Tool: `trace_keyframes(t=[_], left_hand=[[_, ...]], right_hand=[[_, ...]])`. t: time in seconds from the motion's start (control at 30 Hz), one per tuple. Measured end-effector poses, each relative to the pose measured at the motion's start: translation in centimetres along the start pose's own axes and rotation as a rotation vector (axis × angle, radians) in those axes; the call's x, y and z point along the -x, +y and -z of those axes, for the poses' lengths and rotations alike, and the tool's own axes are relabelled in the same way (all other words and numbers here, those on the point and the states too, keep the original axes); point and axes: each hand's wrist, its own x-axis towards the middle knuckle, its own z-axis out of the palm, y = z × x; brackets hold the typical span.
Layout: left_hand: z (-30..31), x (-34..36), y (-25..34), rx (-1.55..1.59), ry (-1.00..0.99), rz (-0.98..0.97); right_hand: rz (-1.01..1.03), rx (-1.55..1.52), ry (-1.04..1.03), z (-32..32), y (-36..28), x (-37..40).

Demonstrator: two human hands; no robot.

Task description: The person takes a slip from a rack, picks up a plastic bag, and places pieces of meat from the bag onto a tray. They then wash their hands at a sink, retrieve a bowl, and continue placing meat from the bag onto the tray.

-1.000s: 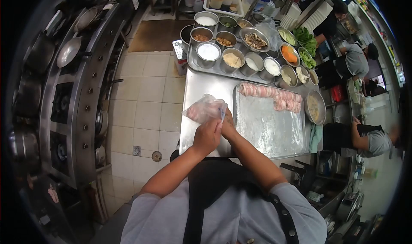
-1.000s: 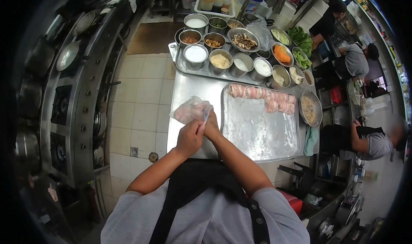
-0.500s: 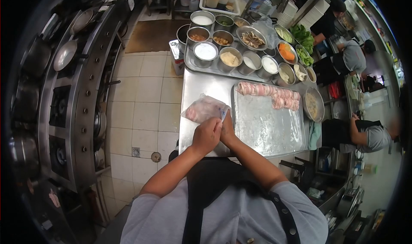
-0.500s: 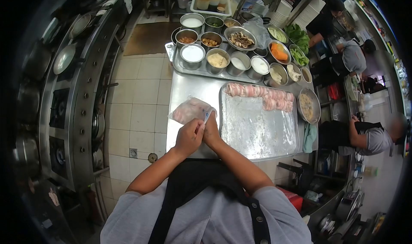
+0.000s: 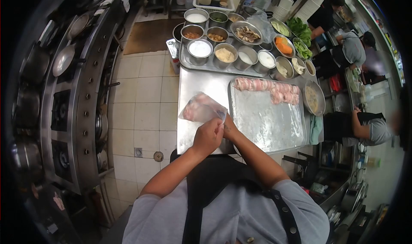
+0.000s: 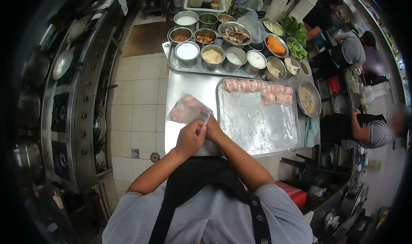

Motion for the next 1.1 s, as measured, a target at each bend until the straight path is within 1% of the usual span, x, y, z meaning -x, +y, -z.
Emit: trace_keyframes(t=[0.07, 0.1, 0.13, 0.17, 0.2, 0.23, 0.27, 0.3, 0.33, 0.37, 0.43, 0.47, 0.5, 0.53, 0.57, 0.6, 0.63, 0.7, 0.73, 0.8, 0.83, 0.9, 0.93, 1.0, 1.03, 1.1], left_hand=[[-0.3, 0.0, 0.0, 0.009, -0.015, 0.060], [-0.6, 0.1, -0.2, 0.019, -0.037, 0.047], [-1.0, 0.1, -0.4, 0.001, -0.003, 0.014], [-1.5, 0.0, -0.7, -0.012, 0.029, -0.022], [-1.6, 0.0, -0.5, 0.017, 0.011, 0.048], [-1.3, -0.2, 0.2, 0.012, 0.003, 0.073], [-1.1, -0.4, 0.6, 0.033, 0.011, 0.083], [-1.0, -0.5, 0.7, 0.051, 0.023, 0.096], [-1.0, -0.6, 0.5, 0.056, 0.009, 0.083], [-0.9, -0.5, 0.3, 0.027, 0.038, 0.106], [-1.0, -0.3, 0.4, -0.001, 0.064, 0.130], [-0.9, -0.2, 0.7, -0.002, 0.056, 0.155], [-0.9, -0.1, 1.0, -0.004, 0.048, 0.178], [-0.9, 0.0, 1.1, -0.012, 0.038, 0.178], [-1.0, 0.2, 1.0, -0.016, 0.032, 0.171], [-1.0, 0.4, 0.8, -0.009, 0.022, 0.181], [-1.0, 0.7, 0.6, -0.002, 0.012, 0.193], [-0.8, 1.3, 0.2, 0.009, 0.014, 0.215], [-0.6, 1.5, -0.1, 0.025, 0.020, 0.240], [-0.4, 1.8, -0.5, 0.025, 0.038, 0.254], [-0.3, 2.0, -0.6, 0.027, 0.057, 0.268], [0.0, 2.3, -0.6, 0.031, 0.057, 0.282], [0.2, 2.4, -0.4, 0.038, 0.069, 0.277], [0.4, 2.7, -0.4, 0.042, 0.091, 0.278], [0.4, 2.8, -0.6, 0.055, 0.101, 0.286], [0.5, 3.2, -0.7, 0.064, 0.112, 0.299]], right_hand=[[-0.053, -0.284, -0.124, -0.2, 0.9, -1.5], [-0.077, -0.407, -0.176, -0.2, 1.1, -2.3], [-0.085, -0.453, -0.204, 0.0, 1.0, -2.7], [-0.026, -0.340, -0.205, 0.9, 0.7, -2.1], [0.033, -0.228, -0.201, 1.9, 0.3, -1.6], [0.251, 0.294, -0.166, 2.4, -0.6, -0.2], [0.161, 0.483, -0.146, 2.8, -1.3, 0.7], [0.157, 0.491, -0.121, 4.0, -1.7, 1.3], [0.026, 0.418, -0.119, 5.6, -1.9, 2.2], [-0.102, 0.342, -0.122, 7.3, -2.1, 3.3], [-0.206, 0.410, 0.174, 12.3, -3.5, 4.4], [0.006, 0.700, 0.301, 15.8, -1.0, 4.9], [-0.050, 0.893, 0.351, 19.2, -0.3, 4.7], [0.023, 1.017, 0.360, 22.2, -0.1, 4.9], [-0.182, 1.166, 0.237, 24.6, 0.1, 4.7], [-0.124, 1.223, 0.209, 26.4, 0.5, 5.2], [-0.180, 1.273, 0.091, 28.1, 1.4, 5.1], [0.027, 1.245, 0.066, 29.5, 2.4, 5.7], [0.026, 1.242, 0.068, 29.7, 2.3, 5.5], [-0.210, 1.237, -0.018, 30.2, 2.2, 5.3], [-0.211, 1.232, -0.018, 30.6, 3.2, 5.4], [-0.042, 1.181, 0.008, 30.9, 4.1, 5.2], [-0.037, 1.179, 0.006, 30.6, 3.9, 5.2], [-0.201, 1.141, -0.067, 29.6, 3.5, 5.3], [-0.197, 1.138, -0.076, 28.9, 3.1, 5.4], [-0.165, 1.229, -0.053, 27.5, 2.8, 5.8]])
